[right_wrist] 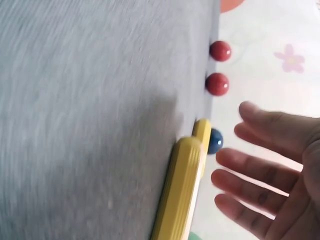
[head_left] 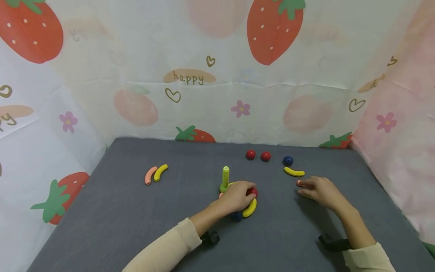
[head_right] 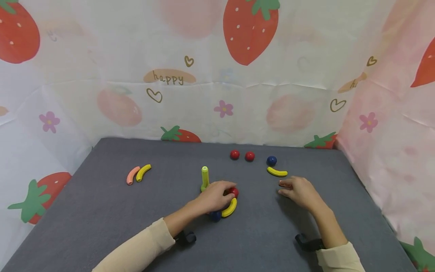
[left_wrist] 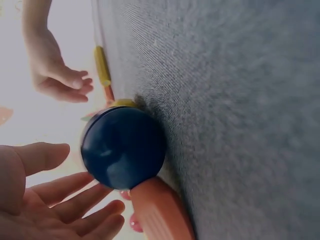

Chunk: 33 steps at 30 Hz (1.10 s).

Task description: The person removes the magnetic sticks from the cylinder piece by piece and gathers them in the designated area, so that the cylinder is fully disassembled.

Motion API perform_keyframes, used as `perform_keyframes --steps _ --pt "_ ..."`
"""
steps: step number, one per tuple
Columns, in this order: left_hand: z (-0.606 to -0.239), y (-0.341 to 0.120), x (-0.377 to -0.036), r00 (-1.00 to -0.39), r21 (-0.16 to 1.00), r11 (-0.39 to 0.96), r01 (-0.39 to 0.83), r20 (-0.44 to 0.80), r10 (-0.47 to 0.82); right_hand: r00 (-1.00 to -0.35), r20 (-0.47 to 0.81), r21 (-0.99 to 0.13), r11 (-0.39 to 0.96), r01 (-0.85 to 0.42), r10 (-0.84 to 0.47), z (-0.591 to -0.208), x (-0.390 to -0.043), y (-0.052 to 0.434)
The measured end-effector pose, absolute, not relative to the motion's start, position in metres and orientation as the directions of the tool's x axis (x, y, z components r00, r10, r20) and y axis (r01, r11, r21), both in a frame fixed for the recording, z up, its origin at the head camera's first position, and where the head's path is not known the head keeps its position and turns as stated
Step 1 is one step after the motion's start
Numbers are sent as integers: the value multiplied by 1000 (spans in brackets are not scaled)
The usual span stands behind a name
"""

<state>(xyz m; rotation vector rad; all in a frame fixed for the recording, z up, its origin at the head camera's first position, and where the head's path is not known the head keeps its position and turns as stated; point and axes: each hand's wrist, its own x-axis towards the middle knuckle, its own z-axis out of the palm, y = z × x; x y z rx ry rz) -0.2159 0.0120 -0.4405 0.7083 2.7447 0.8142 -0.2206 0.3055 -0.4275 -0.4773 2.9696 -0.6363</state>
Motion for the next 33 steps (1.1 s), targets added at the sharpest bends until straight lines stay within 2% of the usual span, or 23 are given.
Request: perform_keyframes --steps 6,13,18,28,33 --pt "-435 -10 -208 -849 670 649 361 -53 526 -942 80 -519 793 -318 -325 -429 -222 292" --pt "-425 -46 -201 -825 765 593 251 -151 544 -938 120 -638 699 -324 -325 -425 -228 264" --pt "-423 -70 -207 -828 755 615 229 -181 530 -923 142 -712 611 -347 -358 -422 -232 242" --pt "-433 -92 -228 -930 691 721 51 -230 286 -898 180 -782 495 -378 -401 -422 -242 188" --pt "-441 -86 -234 -932 703 709 66 -210 296 -876 188 -787 465 -405 -444 -420 -242 159"
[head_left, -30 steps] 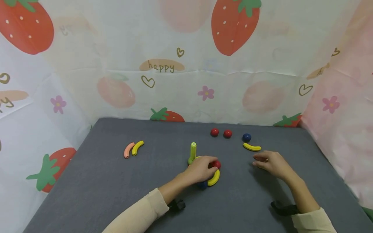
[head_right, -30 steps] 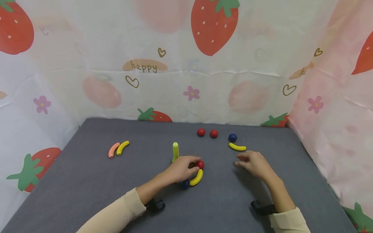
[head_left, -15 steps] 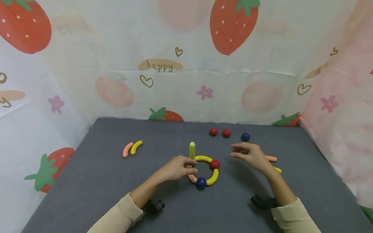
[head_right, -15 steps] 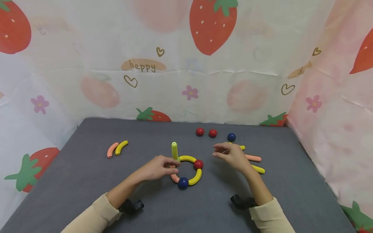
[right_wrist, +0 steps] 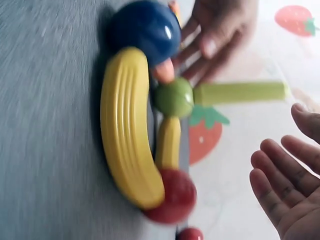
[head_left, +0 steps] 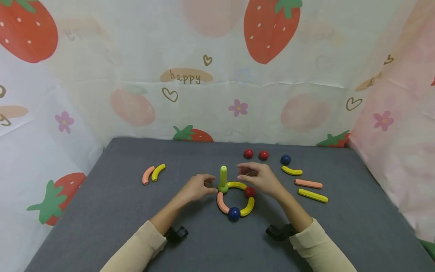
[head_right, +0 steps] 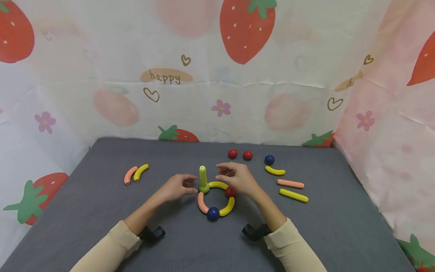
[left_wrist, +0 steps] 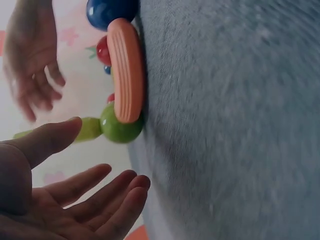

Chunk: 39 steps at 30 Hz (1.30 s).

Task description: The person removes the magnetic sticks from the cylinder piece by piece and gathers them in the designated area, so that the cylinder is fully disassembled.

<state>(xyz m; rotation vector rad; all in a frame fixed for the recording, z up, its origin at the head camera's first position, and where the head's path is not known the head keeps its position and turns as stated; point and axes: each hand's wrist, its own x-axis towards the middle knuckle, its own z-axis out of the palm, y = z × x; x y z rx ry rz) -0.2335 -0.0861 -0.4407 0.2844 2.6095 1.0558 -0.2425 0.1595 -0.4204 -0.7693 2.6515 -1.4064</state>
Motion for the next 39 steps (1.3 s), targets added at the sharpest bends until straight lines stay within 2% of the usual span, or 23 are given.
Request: perform_keyframes --steps 11,17,25,39 --pt "-447 -67 -242 -927 723 684 100 -181 327 -842 200 -786 431 -443 -501 -426 -247 121" --pt "-449 -62 -246 -933 718 688 107 -166 319 -837 245 -767 430 -477 -490 -429 -249 112" --pt "-451 -58 -249 -946 721 688 84 -159 282 -857 216 -787 436 -437 -468 -431 -249 110" --pt "-451 -57 -249 -941 699 706 109 -157 301 -886 200 -814 431 -388 -419 -433 -249 111"
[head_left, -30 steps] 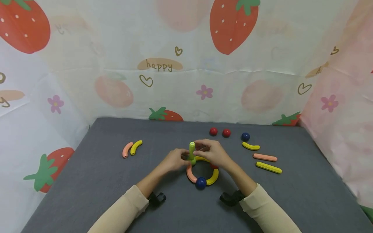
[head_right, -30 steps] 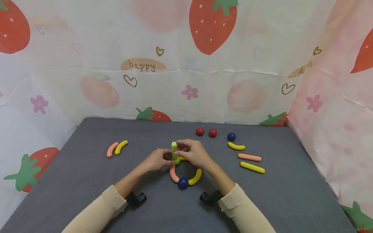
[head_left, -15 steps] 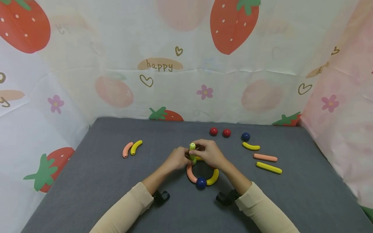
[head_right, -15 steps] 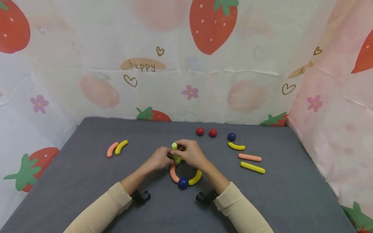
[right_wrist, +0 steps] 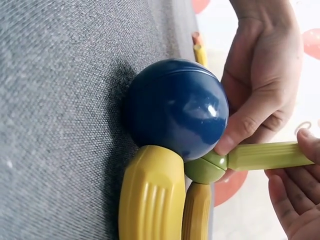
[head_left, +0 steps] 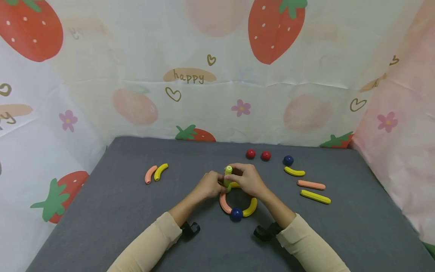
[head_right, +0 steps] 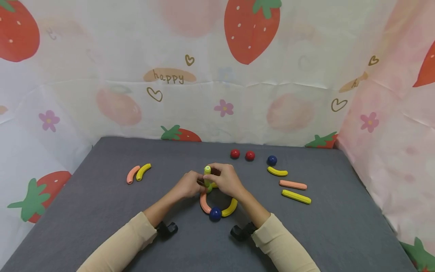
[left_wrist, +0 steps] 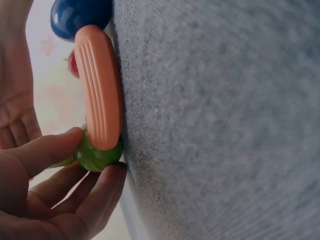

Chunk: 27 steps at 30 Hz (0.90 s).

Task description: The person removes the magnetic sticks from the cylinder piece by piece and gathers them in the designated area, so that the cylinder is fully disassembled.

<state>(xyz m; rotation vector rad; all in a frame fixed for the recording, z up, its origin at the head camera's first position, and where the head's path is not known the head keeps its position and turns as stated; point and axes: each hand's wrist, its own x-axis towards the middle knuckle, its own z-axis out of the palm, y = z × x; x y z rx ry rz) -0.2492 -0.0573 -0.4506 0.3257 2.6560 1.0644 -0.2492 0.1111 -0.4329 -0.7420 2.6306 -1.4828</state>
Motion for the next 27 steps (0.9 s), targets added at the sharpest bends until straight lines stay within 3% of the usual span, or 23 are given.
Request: perform_keyframes --steps 21,27 --pt "-450 -57 -249 -941 700 704 122 -145 306 -890 201 -810 441 -386 -411 -434 -250 113" --pt "-451 -57 -250 -938 697 707 122 -152 311 -899 235 -846 378 -376 -369 -429 -251 115"
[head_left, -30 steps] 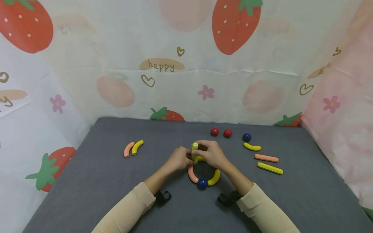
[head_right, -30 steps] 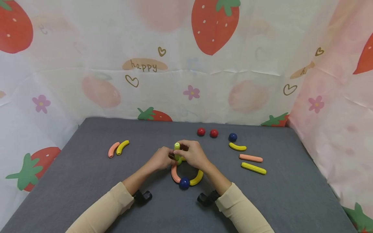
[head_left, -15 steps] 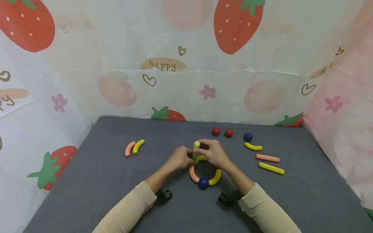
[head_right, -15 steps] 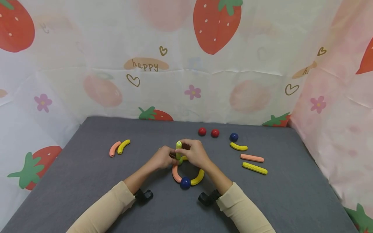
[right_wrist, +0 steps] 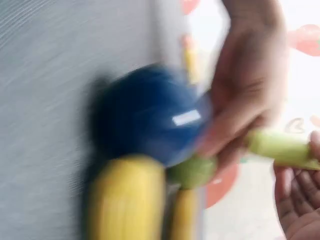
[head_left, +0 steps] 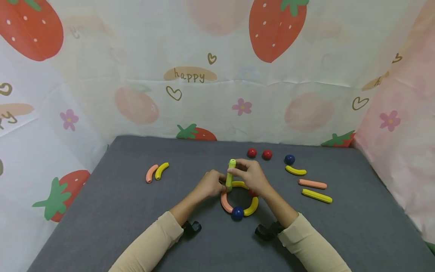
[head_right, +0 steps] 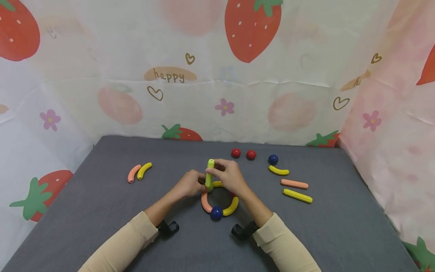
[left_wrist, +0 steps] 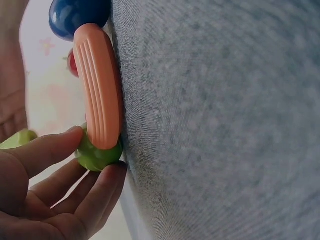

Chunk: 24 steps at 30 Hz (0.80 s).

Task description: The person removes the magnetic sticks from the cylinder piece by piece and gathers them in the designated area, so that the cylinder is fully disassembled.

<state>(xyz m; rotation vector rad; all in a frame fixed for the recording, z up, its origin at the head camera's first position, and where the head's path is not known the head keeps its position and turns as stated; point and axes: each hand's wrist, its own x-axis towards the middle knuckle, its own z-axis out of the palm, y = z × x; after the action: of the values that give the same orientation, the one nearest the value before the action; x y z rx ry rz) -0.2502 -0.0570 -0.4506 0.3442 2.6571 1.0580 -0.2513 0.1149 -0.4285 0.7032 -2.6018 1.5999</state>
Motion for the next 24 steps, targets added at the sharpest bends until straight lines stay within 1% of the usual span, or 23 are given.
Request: perform_keyframes --steps 4,9,14,19,24 --pt "-450 -56 -251 -939 706 698 120 -148 312 -892 266 -844 359 -399 -367 -416 -251 117" --pt "-451 -56 -249 -940 697 708 115 -154 305 -889 236 -844 371 -388 -393 -411 -249 124" --pt "-449 -55 -247 -942 694 711 118 -148 301 -900 235 -837 394 -380 -368 -409 -250 140" --pt "-449 -56 -245 -945 689 714 123 -137 296 -911 264 -783 482 -394 -317 -405 -256 170" --pt "-449 -56 -245 -946 692 713 113 -144 289 -908 287 -672 613 -417 -303 -404 -264 205"
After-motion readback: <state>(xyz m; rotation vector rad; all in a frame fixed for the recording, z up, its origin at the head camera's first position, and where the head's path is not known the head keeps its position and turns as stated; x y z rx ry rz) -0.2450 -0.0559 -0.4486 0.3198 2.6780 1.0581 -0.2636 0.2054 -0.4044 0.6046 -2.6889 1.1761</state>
